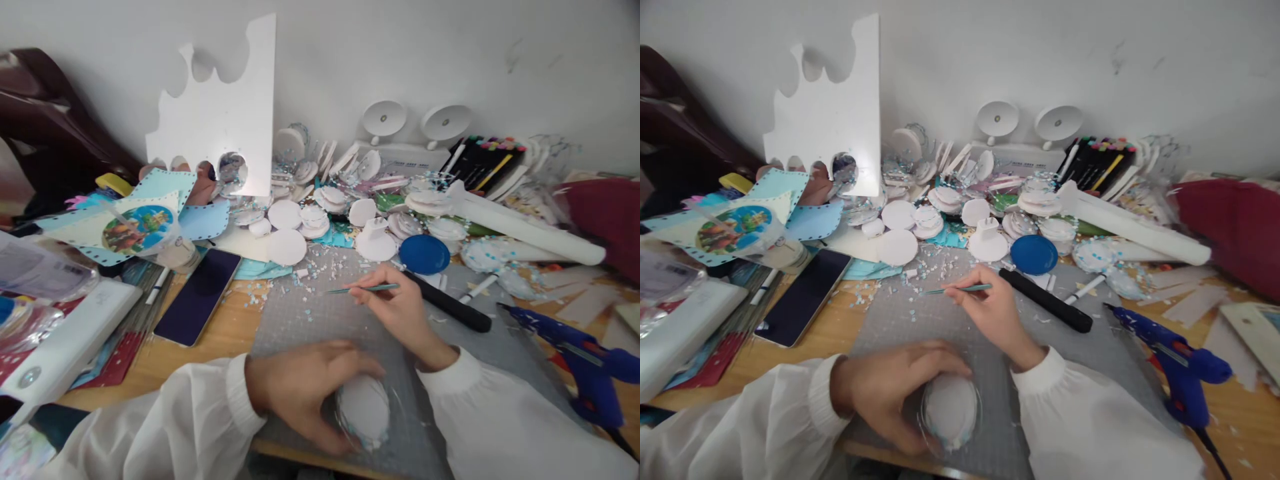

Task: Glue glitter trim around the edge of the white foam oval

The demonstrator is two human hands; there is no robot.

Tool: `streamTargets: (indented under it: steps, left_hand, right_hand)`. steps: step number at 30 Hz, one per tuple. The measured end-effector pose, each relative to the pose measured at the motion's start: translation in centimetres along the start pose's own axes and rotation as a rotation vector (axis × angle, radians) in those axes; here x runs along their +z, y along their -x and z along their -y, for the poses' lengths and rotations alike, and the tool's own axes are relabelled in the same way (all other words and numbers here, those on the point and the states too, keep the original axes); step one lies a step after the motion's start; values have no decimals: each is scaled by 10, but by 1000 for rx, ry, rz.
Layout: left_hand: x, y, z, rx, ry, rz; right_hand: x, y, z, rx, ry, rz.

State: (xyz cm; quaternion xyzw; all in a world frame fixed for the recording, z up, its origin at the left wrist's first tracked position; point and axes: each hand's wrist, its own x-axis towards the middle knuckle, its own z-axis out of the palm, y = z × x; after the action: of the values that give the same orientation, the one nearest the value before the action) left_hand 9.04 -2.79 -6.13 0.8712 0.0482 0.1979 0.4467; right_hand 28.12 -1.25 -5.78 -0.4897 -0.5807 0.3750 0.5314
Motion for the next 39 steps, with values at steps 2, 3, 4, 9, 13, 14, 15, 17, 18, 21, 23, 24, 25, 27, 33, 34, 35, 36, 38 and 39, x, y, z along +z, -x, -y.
streamTargets:
  steps: [2,3,4,9,13,14,15,17,18,21,23,24,25,27,33,34,35,36,38,39]
  left_hand:
    - [-10,0,-1,-97,-11,-30]
    - [-15,1,-1,-146,-21,-53]
    - [-20,1,0,-187,-32,-71]
    - [-31,1,5,-318,-93,-73]
    - [-31,-2,7,-333,-147,-48]
    - [-32,-4,7,-314,-160,-47]
    - [-32,-4,6,-287,-169,-54]
    - [-33,-5,4,-219,-166,-104]
    - [-33,-6,2,-193,-154,-156]
    - [-30,-5,-4,-165,-110,-350]
    - [-27,-6,-7,-155,-96,-429]
    - [-25,-6,-8,-146,-89,-448]
    - [-23,-7,-10,-139,-79,-458]
    - [-21,-10,-12,-127,-55,-475]
    - [-17,-15,-15,-104,-21,-519]
    - [-17,-15,-15,-105,-23,-525]
    - [-17,-14,-15,-107,-24,-528]
    - [-16,-14,-15,-109,-23,-526]
    - [-16,-13,-15,-109,-17,-522]
    - [-16,-12,-14,-107,-12,-523]
  right_hand:
    - [-17,6,-3,37,-37,-124]
    - [-26,10,-4,60,-65,-179]
    - [-33,14,-6,84,-107,-226]
    - [-52,34,-3,127,-344,-344]
    - [-49,41,6,95,-372,-288]
    - [-48,42,7,82,-364,-269]
    - [-47,44,8,69,-358,-252]
    - [-46,47,8,45,-347,-222]
    - [-46,50,8,35,-341,-215]
    - [-44,57,11,17,-322,-201]
    - [-41,60,16,1,-319,-185]
    - [-39,62,18,-15,-315,-176]
    - [-38,62,21,-33,-308,-169]
    - [-34,63,26,-68,-287,-157]
    - [-28,67,30,-111,-284,-75]
    - [-27,67,30,-111,-294,-65]
    - [-26,67,30,-113,-301,-62]
    - [-26,68,30,-111,-304,-64]
    - [-26,68,29,-103,-300,-81]
    - [-26,68,28,-96,-296,-92]
